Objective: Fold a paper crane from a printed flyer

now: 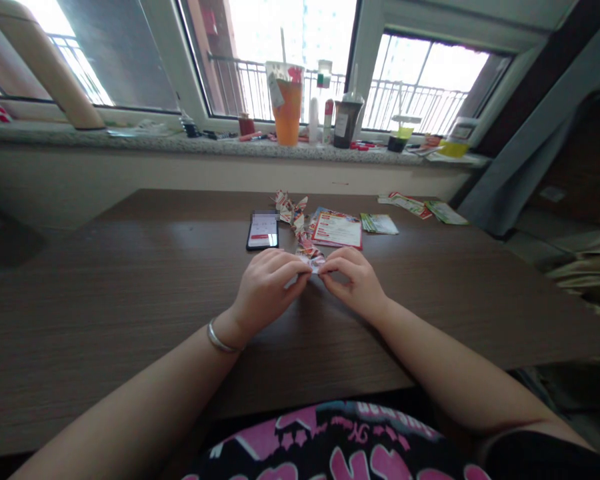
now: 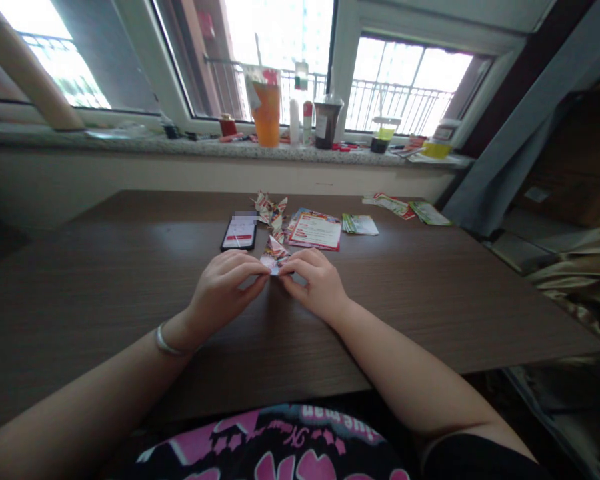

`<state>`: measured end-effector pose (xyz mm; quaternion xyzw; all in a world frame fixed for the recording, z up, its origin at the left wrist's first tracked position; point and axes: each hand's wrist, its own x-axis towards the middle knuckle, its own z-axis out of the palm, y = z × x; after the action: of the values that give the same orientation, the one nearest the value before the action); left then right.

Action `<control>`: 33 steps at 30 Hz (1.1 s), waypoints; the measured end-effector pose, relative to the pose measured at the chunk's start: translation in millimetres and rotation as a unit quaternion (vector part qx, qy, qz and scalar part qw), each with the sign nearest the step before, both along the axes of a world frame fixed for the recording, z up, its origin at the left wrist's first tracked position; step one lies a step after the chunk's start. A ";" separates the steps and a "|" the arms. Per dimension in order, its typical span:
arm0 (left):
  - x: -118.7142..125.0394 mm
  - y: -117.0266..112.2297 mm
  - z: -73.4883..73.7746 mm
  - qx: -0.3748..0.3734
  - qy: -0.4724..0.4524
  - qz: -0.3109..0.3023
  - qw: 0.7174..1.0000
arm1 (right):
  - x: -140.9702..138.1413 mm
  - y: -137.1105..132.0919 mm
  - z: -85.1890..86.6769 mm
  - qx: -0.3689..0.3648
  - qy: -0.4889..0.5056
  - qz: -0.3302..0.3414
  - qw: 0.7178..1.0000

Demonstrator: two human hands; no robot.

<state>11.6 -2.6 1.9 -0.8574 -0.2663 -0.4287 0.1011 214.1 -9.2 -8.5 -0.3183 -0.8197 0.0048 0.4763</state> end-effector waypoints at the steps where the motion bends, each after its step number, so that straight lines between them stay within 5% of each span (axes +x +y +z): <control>1: 0.0 -0.2 0.0 0.000 0.008 0.002 1.000 | -0.3 -0.7 0.7 0.002 -0.004 -0.001 1.000; 13: -1.3 3.7 -5.5 -0.045 -0.032 0.002 0.998 | -1.1 -1.6 1.9 -0.007 0.040 -0.020 0.999; 33: 0.4 1.9 -4.7 0.009 0.035 0.018 0.999 | -5.4 -6.7 5.3 0.014 -0.027 -0.035 0.999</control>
<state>12.0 -0.7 -2.8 -0.8660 -0.2742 -0.3986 0.1260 208.8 -15.9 -3.1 -0.3398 -0.8206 -0.0316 0.4585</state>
